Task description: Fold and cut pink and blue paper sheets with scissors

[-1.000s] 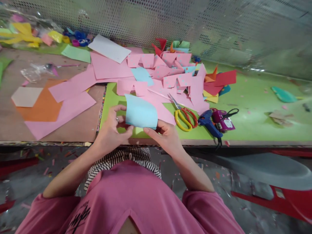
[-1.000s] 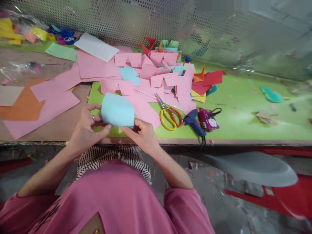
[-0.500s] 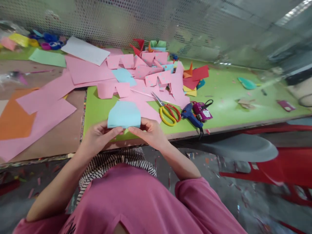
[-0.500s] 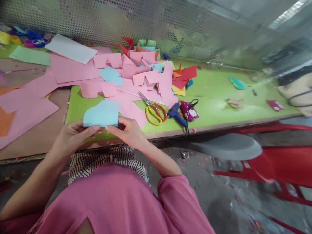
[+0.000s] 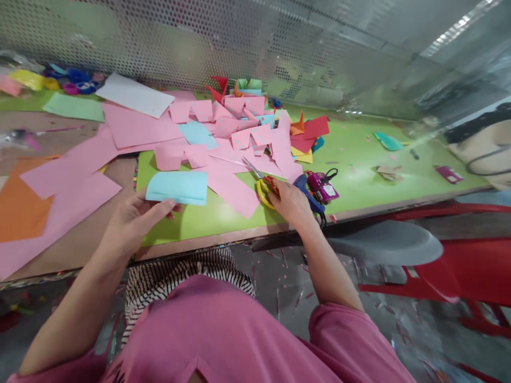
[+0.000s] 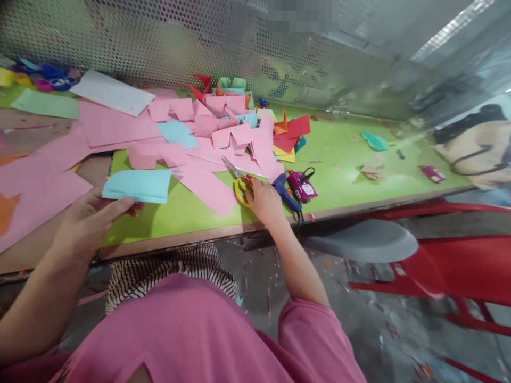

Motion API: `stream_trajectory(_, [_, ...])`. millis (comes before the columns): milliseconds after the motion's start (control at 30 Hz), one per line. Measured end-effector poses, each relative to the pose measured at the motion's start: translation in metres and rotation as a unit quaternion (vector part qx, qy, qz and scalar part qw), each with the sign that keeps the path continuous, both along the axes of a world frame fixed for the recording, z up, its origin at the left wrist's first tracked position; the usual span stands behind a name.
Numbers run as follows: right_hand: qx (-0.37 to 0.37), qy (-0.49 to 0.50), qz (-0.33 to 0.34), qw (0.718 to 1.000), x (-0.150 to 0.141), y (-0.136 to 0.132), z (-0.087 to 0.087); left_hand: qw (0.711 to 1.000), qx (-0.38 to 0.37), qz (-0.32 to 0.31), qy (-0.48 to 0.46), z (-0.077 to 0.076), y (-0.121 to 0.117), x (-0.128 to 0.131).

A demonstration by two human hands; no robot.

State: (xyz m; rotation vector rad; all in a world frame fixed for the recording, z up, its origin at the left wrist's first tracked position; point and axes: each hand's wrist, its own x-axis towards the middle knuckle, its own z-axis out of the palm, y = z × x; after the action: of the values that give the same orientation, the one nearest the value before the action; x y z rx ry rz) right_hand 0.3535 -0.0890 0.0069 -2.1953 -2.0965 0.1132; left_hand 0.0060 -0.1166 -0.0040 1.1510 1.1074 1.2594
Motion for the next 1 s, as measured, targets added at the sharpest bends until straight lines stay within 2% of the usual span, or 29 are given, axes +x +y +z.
stream_trajectory(100, [-0.013, 0.033, 0.01, 0.999, 0.006, 0.004, 0.0, 1.0, 0.025, -0.004, 0.011, 0.004, 0.003, 0.001])
stream_trajectory(200, [-0.013, 0.173, 0.001, 0.985, 0.004, 0.001, 0.006, 0.998, 0.047, -0.007, 0.044, 0.006, 0.003, 0.0])
stream_trajectory(267, [0.001, 0.31, 0.025, 0.95, -0.006, -0.006, 0.01, 0.997, 0.051, -0.003, 0.06, 0.009, 0.003, 0.0])
stream_trajectory(333, [0.001, 0.438, 0.061, 0.897, -0.024, -0.016, 0.012, 0.996, 0.055, -0.004, 0.063, 0.013, 0.001, 0.003])
stream_trajectory(467, [-0.012, 0.583, 0.131, 0.802, -0.076, -0.034, 0.017, 0.997, 0.057, -0.017, 0.057, 0.023, -0.001, 0.01])
stream_trajectory(533, [0.003, 0.613, 0.151, 0.776, -0.098, -0.037, 0.021, 0.996, 0.053, -0.026, 0.062, 0.026, -0.002, 0.013])
stream_trajectory(700, [-0.009, 0.603, 0.124, 0.788, -0.124, -0.031, 0.028, 0.995, 0.059, -0.044, 0.071, 0.025, -0.002, 0.016])
stream_trajectory(833, [-0.023, 0.622, 0.112, 0.775, -0.128, -0.024, 0.024, 0.993, 0.079, -0.038, 0.074, 0.025, -0.002, 0.016])
stream_trajectory(933, [-0.05, 0.66, 0.117, 0.74, -0.131, -0.02, 0.022, 0.99, 0.079, -0.03, 0.11, 0.027, -0.003, 0.013])
stream_trajectory(1000, [-0.054, 0.696, 0.119, 0.706, -0.135, -0.018, 0.022, 0.984, 0.071, -0.067, 0.148, 0.024, -0.003, 0.012])
